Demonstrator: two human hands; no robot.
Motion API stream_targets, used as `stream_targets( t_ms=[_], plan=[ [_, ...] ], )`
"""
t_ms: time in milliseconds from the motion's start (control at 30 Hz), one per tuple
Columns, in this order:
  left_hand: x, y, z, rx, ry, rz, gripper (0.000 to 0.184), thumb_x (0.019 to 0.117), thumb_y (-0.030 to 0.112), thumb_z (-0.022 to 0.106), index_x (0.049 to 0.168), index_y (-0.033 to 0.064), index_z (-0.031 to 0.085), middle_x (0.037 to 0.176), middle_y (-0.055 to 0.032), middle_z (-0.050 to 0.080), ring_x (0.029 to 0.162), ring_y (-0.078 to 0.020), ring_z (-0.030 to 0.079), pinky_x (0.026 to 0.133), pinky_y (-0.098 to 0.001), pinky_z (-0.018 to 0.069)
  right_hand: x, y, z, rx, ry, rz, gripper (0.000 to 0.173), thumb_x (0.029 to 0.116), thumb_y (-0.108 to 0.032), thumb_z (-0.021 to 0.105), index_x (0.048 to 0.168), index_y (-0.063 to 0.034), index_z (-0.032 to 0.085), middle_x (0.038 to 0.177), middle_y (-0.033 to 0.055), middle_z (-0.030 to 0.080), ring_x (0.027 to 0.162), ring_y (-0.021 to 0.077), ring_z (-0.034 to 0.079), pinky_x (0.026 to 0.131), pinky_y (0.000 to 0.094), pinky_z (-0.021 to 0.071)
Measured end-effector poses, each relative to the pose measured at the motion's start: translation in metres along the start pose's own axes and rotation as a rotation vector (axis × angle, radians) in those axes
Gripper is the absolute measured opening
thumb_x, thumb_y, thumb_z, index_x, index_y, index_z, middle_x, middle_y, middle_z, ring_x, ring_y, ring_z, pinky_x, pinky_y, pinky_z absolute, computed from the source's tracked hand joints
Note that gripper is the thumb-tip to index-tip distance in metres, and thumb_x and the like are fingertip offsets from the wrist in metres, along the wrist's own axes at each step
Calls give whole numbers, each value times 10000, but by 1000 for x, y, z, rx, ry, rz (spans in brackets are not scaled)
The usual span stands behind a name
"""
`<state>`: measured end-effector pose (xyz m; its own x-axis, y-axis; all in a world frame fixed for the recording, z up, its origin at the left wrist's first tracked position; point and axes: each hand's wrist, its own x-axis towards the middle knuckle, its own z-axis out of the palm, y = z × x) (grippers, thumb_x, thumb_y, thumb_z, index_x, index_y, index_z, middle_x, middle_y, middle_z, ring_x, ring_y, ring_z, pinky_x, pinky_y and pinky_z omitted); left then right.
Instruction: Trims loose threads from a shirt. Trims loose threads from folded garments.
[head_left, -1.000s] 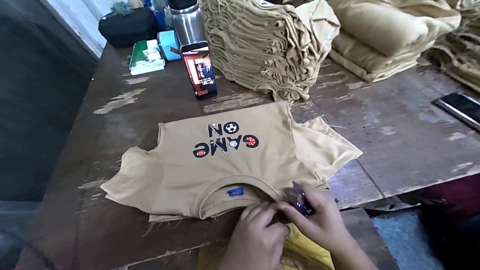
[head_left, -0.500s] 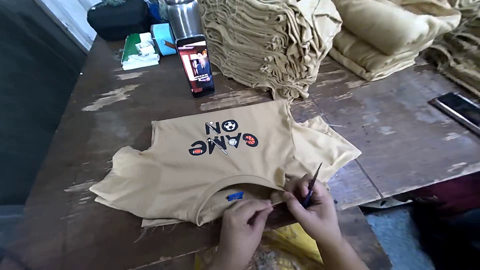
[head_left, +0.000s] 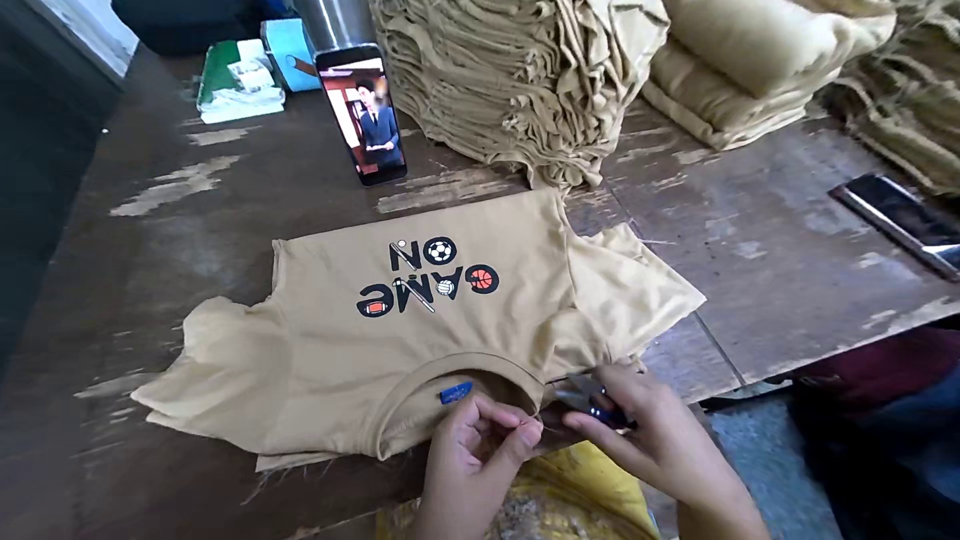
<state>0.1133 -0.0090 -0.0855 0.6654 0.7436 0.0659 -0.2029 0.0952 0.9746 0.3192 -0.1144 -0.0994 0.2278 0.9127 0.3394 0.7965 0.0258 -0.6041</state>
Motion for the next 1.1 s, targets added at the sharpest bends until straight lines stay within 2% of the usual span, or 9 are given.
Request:
stream_targets(
  t_ms=[233, 367, 433, 567, 633, 767, 900, 967, 1100],
  plan=[
    [-15, 17, -7, 151, -81, 27, 80, 963, 93, 685, 995, 62, 619, 996, 5, 720, 852, -8, 676, 732, -165, 568, -11, -7, 2, -61, -22, -23, 499, 1029, -541, 507, 791, -104, 548, 604, -3, 466, 483, 86, 431, 432, 248, 369],
    [-19, 18, -12, 306, -112, 103, 81, 964, 88, 682, 976, 28, 629, 1003, -38, 723, 854, -4, 668, 714, -135, 547, 9, -21, 8, 113, 195, -23, 443, 993, -469, 634, 868, -52, 552, 696, -1, 504, 600, -19, 446, 543, 120, 375],
    [-18, 14, -11, 379, -110, 159, 76, 959, 99, 688, 965, 38, 643, 993, -34, 722, 911, -20, 676, 784, -152, 557, 25, -34, 14, 162, 222, -65, 427, 935, -429, 731, 901, -44, 550, 809, 25, 539, 682, -19, 475, 604, 92, 399],
    [-14, 2, -11, 480, -126, 290, 75, 938, 110, 699, 896, 84, 643, 930, 6, 721, 1037, -86, 654, 1014, -241, 483, 48, -46, 20, -81, -8, -35, 308, 821, -342, 744, 875, -69, 613, 740, 49, 585, 578, 155, 546, 491, 310, 466],
    [-12, -4, -13, 518, -141, 332, 68, 941, 108, 679, 897, 103, 627, 925, 23, 708, 1042, -78, 635, 1064, -253, 428, 50, -40, 20, -96, -99, -29, 206, 835, -261, 696, 872, -73, 621, 725, 51, 591, 566, 174, 572, 477, 338, 478],
    [-5, -13, -14, 520, -175, 363, 58, 952, 91, 644, 906, 90, 608, 937, -10, 690, 1055, -103, 631, 1077, -272, 427, 38, -25, 26, 402, 53, -15, 125, 938, -154, 624, 896, -53, 563, 790, 0, 570, 692, -8, 519, 602, 128, 433],
    [-1, -14, -15, 545, -176, 332, 45, 944, 88, 637, 901, 78, 628, 951, -30, 696, 1068, -128, 649, 1024, -267, 498, 36, -24, 40, 952, 235, 87, 150, 949, -86, 673, 927, -188, 564, 915, -82, 637, 802, -13, 601, 679, 145, 509],
    [1, -12, -17, 500, -198, 300, 33, 942, 83, 641, 912, 75, 629, 965, -34, 695, 1046, -119, 654, 984, -264, 522, 35, -24, 48, 1151, 255, 164, 155, 951, -70, 658, 913, -195, 573, 910, -78, 631, 753, -4, 591, 640, 166, 515],
    [0, -7, -17, 226, -292, 244, 106, 1009, 146, 628, 973, 67, 569, 996, -53, 656, 1056, -109, 647, 963, -269, 537, 35, -20, 51, 1021, 238, 134, 122, 981, -69, 615, 921, -158, 557, 966, -64, 623, 796, -22, 583, 675, 138, 504]
  ],
)
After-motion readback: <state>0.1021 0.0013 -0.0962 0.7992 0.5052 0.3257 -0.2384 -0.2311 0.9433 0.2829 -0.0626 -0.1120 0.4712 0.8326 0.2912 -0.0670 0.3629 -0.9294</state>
